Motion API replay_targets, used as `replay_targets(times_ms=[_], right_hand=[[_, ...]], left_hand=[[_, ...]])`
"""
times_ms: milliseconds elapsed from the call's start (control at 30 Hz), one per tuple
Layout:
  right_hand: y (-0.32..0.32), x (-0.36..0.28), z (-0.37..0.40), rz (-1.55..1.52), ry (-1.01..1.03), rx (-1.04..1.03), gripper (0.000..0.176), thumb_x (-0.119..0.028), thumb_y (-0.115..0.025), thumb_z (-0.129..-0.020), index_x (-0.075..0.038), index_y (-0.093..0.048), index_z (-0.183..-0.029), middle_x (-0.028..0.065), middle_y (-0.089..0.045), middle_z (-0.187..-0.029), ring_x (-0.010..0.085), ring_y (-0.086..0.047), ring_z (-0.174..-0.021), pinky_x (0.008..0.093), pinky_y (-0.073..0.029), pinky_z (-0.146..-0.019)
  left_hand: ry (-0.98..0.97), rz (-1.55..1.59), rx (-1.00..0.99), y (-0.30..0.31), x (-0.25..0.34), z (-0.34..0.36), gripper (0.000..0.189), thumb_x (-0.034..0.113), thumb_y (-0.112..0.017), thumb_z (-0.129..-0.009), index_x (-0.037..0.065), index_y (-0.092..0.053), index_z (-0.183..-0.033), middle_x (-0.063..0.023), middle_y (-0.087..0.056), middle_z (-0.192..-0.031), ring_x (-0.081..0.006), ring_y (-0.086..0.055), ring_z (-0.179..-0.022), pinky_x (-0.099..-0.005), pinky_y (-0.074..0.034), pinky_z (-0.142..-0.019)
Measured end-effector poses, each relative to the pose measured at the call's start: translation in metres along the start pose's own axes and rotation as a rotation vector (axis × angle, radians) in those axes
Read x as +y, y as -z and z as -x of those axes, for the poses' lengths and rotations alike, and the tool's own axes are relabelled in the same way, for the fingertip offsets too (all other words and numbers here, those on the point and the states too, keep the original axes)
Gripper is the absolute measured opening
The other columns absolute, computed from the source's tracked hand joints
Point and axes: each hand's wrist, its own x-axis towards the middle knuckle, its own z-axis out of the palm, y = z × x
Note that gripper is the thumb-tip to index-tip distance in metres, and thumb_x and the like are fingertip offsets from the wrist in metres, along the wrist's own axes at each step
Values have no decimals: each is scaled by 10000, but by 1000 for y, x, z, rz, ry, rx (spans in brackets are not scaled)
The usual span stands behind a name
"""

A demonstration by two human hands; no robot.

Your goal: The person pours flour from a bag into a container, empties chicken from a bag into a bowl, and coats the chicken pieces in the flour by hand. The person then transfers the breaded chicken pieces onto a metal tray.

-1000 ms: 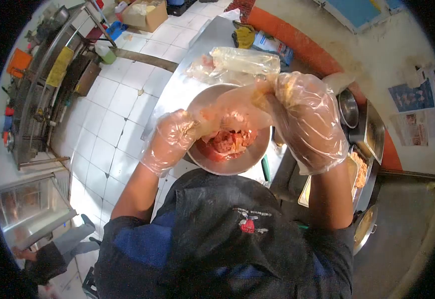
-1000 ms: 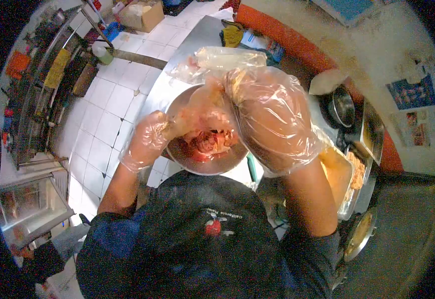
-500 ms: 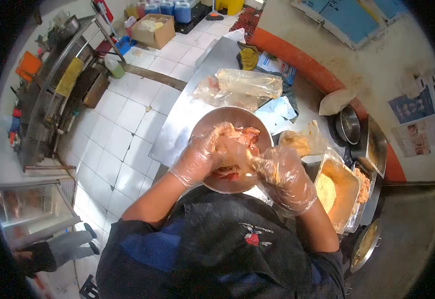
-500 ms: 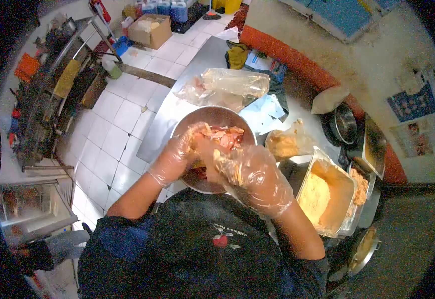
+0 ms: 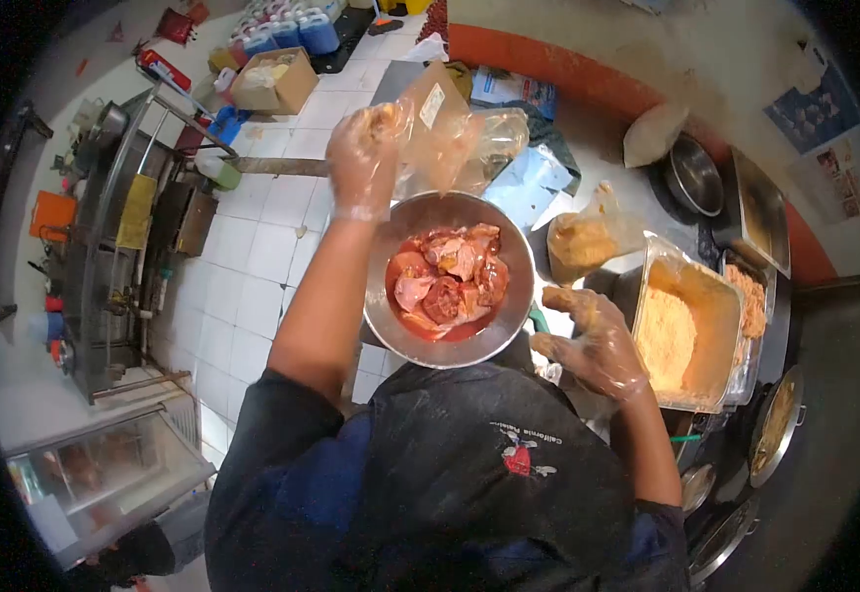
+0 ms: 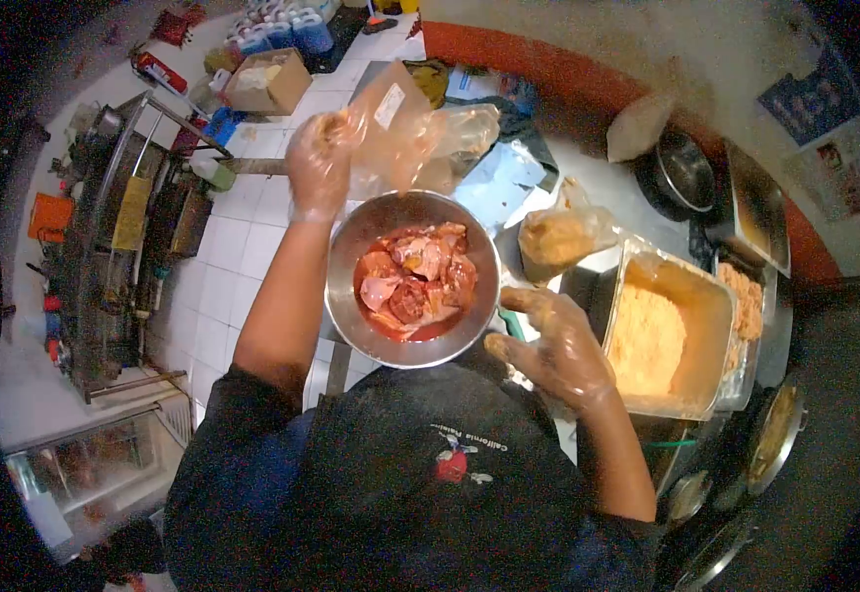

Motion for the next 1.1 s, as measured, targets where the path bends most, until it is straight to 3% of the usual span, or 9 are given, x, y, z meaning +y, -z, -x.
replay_targets(times_ms=[133,167,267,333,500,700,800,967,1100], right_hand=[[-42,2,-31,-141,-85,-168,463,-193,-744,-984,-59,-667,-1421,207,-696,-1433,368,-660,-1328,493,-512,-1136],[-55,12,-48,153,91,-132,483,-207,-762,-961,-58,-676,-1412,187,-701,-1434,371,-668,-1319,492,-512,-1135],[-83,5,-105,559,335,-137,397,-152,-540,-1064,-132,-675,-1437,175,-691,-1451,310,-659,-1358,478,-518,-1103],[-95,-10,-140,594,355,-253,382,-150,-557,-1058,-128,-691,-1415,175,-707,-1422,305,-670,-1344,473,-530,-1075],[-114,-17,-176,890,359,-590,324,-150,-592,-1045,-108,-752,-1324,167,-759,-1325,306,-732,-1251,453,-566,-976],[-137,4,-185,1002,398,-546,270,-231,-566,-1063,-185,-776,-1227,128,-781,-1198,330,-772,-1064,502,-574,-861],[-131,9,-186,679,152,-438,255,-224,-608,-1044,-116,-828,-1110,178,-811,-1151,321,-788,-1121,459,-585,-935],[-85,-8,-136,845,439,-296,273,-235,-597,-1020,-104,-806,-1138,138,-802,-979,326,-769,-942,525,-557,-821],[-70,-3,-114,732,304,-249,247,-196,-585,-1020,-99,-749,-1176,99,-796,-1059,286,-752,-985,496,-533,-816]], left_hand=[[-37,-510,-230,-7,-24,8,484,119,-702,-941,3,-686,-1411,-247,-770,-1174,-343,-768,-1104,-421,-586,-971],[76,-464,-253,4,-4,17,614,162,-676,-938,26,-604,-1533,-273,-747,-1267,-401,-728,-1236,-453,-563,-1069],[-21,-340,-170,34,11,51,604,218,-680,-921,38,-629,-1496,-284,-735,-1281,-433,-712,-1225,-474,-549,-1084],[79,-307,-442,58,32,90,578,232,-712,-916,46,-645,-1459,-286,-741,-1242,-432,-729,-1151,-495,-568,-1036],[2,-1082,-893,42,42,175,378,271,-692,-980,92,-725,-1311,-179,-786,-1065,-352,-769,-1032,-491,-586,-905],[18,-806,-743,43,25,182,253,218,-688,-960,101,-783,-1163,-190,-763,-1009,-406,-755,-933,-537,-596,-837],[-106,-794,-655,48,16,186,222,182,-732,-919,101,-797,-1116,-178,-761,-985,-400,-746,-921,-538,-588,-828],[-261,-489,-399,74,50,184,325,156,-797,-864,105,-790,-1185,-161,-743,-1065,-405,-723,-944,-528,-574,-853],[-293,-544,-342,72,53,198,413,169,-831,-850,109,-774,-1255,-155,-712,-1178,-399,-709,-995,-527,-565,-884]])
